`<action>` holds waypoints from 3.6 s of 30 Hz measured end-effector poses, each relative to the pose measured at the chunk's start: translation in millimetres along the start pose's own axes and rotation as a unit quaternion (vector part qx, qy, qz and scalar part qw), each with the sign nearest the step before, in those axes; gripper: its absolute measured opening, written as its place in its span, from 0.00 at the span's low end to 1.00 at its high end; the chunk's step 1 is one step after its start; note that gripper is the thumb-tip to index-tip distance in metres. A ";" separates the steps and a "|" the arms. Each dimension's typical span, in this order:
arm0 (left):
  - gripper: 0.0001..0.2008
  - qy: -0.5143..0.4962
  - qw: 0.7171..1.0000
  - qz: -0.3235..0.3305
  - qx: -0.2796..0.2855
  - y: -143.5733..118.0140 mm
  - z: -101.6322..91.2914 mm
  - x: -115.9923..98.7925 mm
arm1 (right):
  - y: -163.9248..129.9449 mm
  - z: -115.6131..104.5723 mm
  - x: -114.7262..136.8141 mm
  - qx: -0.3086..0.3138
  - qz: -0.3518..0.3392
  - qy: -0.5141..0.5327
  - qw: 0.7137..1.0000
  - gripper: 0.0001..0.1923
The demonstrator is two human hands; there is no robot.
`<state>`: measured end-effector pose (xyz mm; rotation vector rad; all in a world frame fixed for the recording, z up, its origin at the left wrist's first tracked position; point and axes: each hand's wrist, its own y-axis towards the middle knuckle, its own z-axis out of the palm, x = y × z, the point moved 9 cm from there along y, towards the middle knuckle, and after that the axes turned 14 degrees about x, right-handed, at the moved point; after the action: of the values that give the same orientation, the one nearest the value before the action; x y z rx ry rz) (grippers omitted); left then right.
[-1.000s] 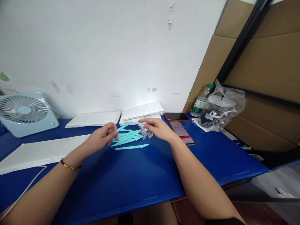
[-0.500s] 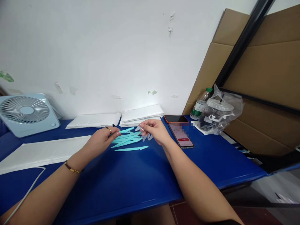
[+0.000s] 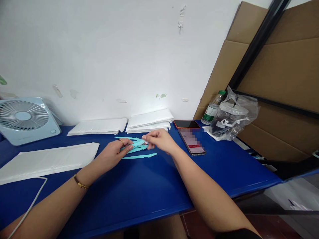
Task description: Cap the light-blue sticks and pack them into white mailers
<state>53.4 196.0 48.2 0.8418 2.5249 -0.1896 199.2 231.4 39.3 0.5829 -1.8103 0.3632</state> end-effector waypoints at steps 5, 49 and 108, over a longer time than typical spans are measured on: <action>0.11 0.010 0.997 -0.014 0.071 0.1 27.5 -6.3 | -5.7 -35.1 4.2 -0.060 -0.023 -0.293 0.954 0.07; 0.11 0.173 0.979 0.065 0.090 5.2 25.2 -4.9 | -37.2 -1.7 -11.8 0.141 0.024 -0.295 0.945 0.08; 0.15 0.301 0.948 0.102 0.017 8.4 21.5 -15.9 | -33.8 -15.2 -25.9 0.122 0.074 -0.304 0.942 0.12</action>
<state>78.0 188.5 36.9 1.3314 2.9592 0.1157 236.1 216.7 18.0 0.7940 -2.4329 0.5573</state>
